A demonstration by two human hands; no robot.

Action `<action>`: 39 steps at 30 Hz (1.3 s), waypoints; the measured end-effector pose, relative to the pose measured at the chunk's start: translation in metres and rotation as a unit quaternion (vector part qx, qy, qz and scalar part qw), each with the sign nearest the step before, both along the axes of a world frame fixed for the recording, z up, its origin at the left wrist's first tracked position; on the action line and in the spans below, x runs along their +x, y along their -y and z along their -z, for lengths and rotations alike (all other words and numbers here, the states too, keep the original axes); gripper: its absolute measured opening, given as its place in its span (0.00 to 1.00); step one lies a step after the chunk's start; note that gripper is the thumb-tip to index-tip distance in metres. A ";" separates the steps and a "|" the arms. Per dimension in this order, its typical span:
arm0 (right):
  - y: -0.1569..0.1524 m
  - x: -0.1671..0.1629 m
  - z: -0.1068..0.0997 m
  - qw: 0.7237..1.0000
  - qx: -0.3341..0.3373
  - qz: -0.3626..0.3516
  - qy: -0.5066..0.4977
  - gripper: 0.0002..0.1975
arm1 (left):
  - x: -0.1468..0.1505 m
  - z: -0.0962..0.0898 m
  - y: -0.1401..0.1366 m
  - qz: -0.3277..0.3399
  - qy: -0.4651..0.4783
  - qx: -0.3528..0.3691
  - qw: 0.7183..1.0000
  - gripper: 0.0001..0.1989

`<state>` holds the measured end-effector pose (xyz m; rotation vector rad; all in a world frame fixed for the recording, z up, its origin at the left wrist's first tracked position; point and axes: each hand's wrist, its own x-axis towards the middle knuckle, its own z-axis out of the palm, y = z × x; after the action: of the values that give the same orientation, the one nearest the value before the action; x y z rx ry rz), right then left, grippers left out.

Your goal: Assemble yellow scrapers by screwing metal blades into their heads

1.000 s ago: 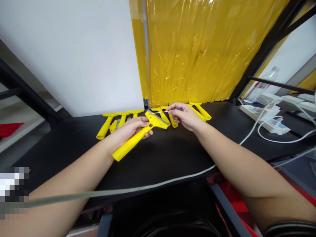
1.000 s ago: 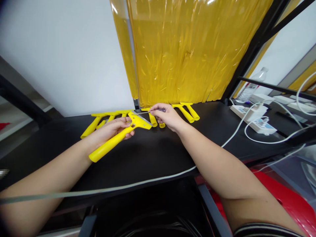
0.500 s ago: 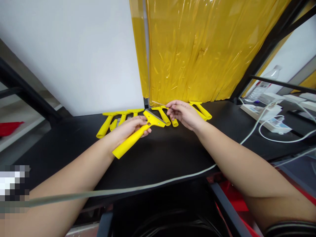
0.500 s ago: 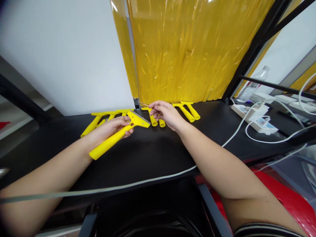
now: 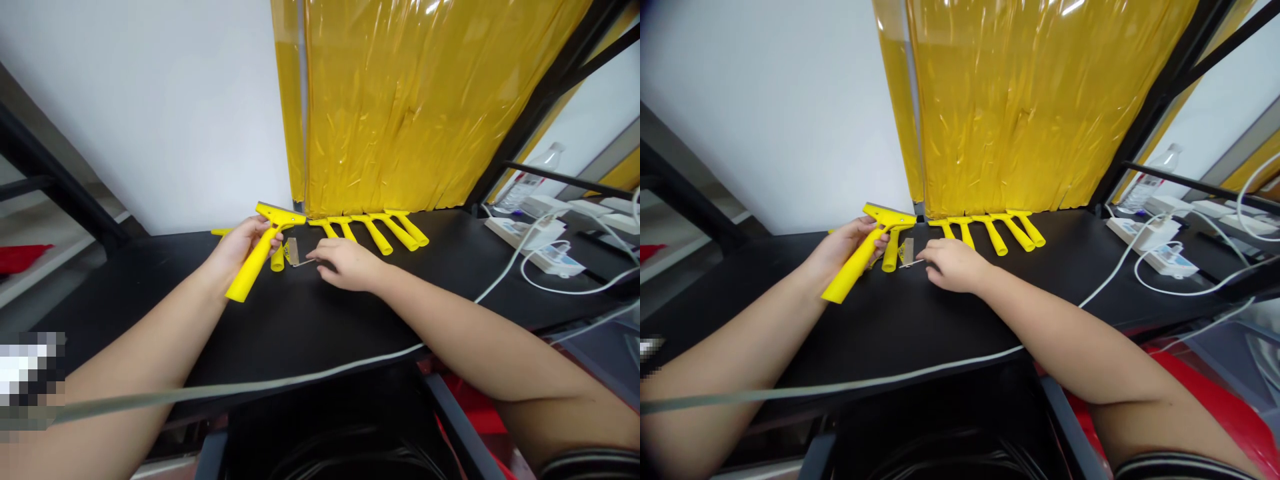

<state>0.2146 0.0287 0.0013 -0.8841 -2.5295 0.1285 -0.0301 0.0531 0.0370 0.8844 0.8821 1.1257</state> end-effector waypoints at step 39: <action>0.013 -0.026 -0.003 0.983 -0.015 -0.038 0.178 0.10 | 0.004 0.026 -0.007 -0.012 -0.083 0.078 0.993 0.15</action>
<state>0.1882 0.0160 0.0048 -0.8877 -2.9018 0.0334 -0.0265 0.0596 0.0112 1.1106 0.9516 1.1663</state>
